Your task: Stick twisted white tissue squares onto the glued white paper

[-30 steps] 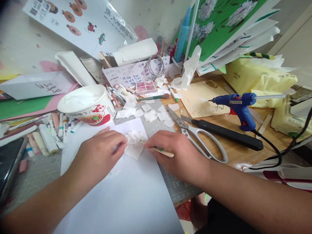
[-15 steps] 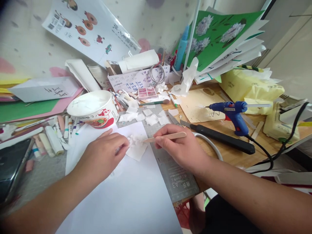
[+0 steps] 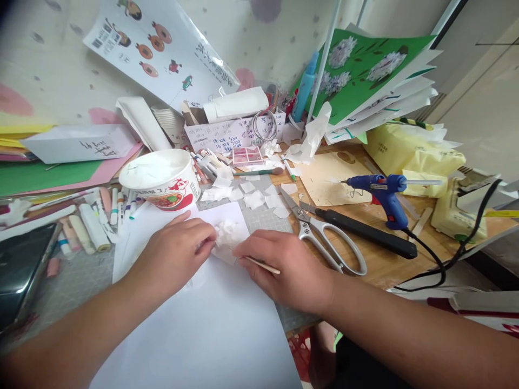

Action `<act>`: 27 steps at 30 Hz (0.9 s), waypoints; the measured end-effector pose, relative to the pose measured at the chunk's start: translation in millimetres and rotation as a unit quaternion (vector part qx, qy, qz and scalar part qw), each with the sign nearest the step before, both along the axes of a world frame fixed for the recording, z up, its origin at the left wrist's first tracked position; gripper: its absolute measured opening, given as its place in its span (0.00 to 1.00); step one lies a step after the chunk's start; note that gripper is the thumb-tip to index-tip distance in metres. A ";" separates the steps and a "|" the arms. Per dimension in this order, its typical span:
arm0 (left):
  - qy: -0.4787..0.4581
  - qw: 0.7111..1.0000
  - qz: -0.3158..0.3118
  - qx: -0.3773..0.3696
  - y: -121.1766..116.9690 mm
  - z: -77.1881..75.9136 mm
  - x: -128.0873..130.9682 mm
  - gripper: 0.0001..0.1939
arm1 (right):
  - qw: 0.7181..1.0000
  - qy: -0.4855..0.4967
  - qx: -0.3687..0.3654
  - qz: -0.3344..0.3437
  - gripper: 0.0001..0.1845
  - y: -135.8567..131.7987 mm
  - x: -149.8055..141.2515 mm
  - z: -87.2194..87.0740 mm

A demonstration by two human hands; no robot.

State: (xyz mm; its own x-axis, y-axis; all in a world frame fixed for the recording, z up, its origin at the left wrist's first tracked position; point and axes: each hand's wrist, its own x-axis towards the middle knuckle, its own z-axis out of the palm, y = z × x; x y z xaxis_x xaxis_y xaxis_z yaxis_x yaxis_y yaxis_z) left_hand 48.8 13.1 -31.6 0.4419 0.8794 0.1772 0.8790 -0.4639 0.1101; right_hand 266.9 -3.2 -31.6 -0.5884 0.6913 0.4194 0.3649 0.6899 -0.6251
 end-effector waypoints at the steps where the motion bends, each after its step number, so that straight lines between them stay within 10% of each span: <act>1: 0.001 1.000 0.001 -0.003 -0.1 0.1 0.1 0.10 | 1.000 -0.007 0.004 0.006 0.08 0.4 -0.6 -0.2; 27: 0.007 0.996 -0.083 -0.020 -4.8 4.9 -10.3 0.17 | 0.996 -0.032 0.087 -0.008 0.08 1.8 12.3 13.7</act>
State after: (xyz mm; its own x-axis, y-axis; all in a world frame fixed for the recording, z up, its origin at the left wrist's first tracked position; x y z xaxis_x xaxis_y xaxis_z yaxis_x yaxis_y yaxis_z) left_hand 38.5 8.3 -26.8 0.5849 0.7996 0.1362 0.7916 -0.5993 0.1188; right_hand 279.2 -1.3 -17.9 -0.6079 0.6204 0.4956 0.4112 0.7799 -0.4719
